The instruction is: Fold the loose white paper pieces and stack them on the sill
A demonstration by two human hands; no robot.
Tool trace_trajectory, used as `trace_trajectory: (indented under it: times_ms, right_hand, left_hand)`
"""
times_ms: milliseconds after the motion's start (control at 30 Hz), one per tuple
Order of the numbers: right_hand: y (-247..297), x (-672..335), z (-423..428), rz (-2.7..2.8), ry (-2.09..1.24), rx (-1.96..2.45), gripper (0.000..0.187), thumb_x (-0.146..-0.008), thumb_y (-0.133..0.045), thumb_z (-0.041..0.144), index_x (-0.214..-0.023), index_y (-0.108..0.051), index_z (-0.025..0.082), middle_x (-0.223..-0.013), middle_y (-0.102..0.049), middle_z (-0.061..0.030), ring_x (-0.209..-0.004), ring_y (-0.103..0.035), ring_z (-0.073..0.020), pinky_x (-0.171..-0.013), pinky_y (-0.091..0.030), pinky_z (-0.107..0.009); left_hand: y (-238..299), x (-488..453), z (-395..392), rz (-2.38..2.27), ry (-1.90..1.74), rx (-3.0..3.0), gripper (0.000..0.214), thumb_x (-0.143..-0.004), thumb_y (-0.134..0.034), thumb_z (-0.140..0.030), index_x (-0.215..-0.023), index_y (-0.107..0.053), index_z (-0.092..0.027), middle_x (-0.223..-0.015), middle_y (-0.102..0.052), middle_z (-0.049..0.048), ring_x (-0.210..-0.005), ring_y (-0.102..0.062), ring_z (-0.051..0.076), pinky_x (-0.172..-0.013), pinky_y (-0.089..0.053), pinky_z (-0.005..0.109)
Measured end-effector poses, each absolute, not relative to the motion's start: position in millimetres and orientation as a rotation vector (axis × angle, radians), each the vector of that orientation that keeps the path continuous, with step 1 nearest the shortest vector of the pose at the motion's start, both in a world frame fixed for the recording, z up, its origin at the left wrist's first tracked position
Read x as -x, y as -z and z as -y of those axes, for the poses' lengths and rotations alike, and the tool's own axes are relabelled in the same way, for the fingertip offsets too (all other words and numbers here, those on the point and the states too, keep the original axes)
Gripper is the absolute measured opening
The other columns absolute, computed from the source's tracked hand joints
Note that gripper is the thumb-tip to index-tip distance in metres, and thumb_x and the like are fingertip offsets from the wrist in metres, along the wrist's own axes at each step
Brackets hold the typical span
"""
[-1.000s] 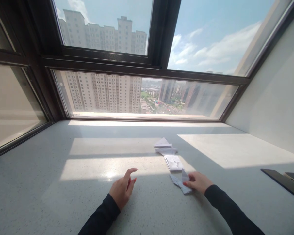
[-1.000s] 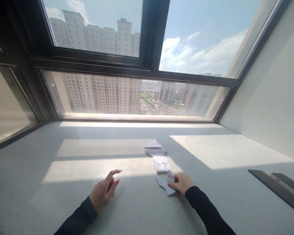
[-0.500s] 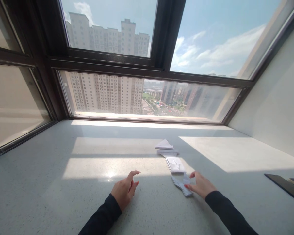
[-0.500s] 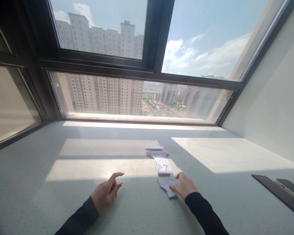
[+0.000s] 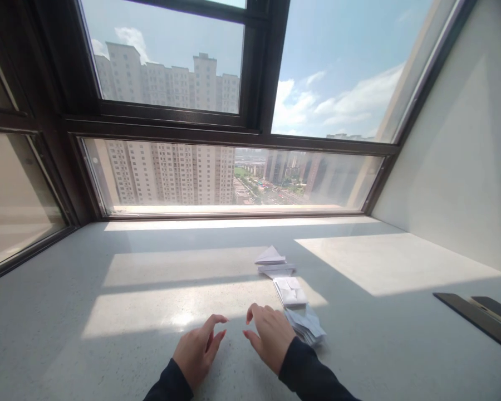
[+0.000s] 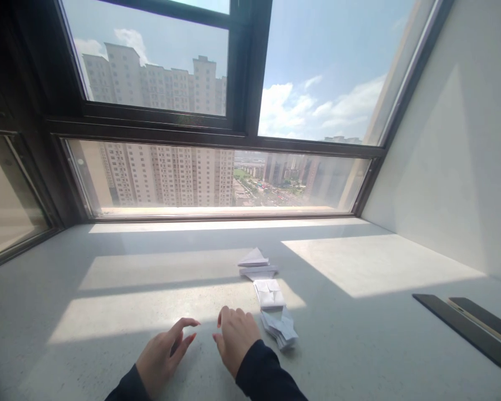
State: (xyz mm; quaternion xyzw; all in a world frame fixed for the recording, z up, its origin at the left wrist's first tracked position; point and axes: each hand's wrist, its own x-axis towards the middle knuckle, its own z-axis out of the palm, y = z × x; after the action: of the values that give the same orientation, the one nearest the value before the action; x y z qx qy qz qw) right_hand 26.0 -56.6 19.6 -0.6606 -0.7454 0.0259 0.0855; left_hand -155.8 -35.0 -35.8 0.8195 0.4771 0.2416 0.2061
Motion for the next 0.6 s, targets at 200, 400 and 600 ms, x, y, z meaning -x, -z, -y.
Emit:
trace_trajectory:
  times_ms: [200,400,600]
  right_hand:
    - [16.3,33.5,44.0,2.444,-0.496,1.775,0.025,-0.073,-0.044,0.036,-0.067,-0.061,0.019,-0.067,-0.066,-0.0048,-0.062,-0.059,-0.0195,-0.050,-0.033,-0.024]
    - [31.8,36.5,38.5,2.424,-0.393,1.658,0.023,-0.071,-0.044,0.031,-0.064,-0.063,0.020,-0.060,-0.066,-0.0006,-0.050,-0.055,-0.0126,-0.043,-0.027,-0.020]
    - [41.0,31.2,35.8,2.418,-0.384,1.555,0.022,-0.068,-0.048,0.030,-0.055,-0.062,0.017,-0.051,-0.063,0.0012,-0.040,-0.047,-0.0082,-0.039,-0.023,-0.020]
  left_hand:
    - [39.6,159.8,29.1,-1.353,-0.832,-2.220,0.029,-0.079,-0.032,-0.026,-0.106,-0.042,-0.020,-0.051,-0.036,-0.0070,-0.043,-0.041,0.010,-0.045,-0.033,0.019]
    - [46.3,160.5,28.1,-1.283,-1.001,-2.053,0.031,-0.077,-0.031,-0.024,-0.107,-0.037,-0.019,-0.051,-0.025,-0.0084,-0.041,-0.034,0.009,-0.042,-0.029,0.018]
    - [62.8,162.3,22.8,-1.222,-0.833,-2.078,0.031,-0.080,-0.025,-0.039,-0.101,-0.040,-0.021,-0.046,-0.026,-0.0086,-0.040,-0.036,0.009,-0.043,-0.028,0.018]
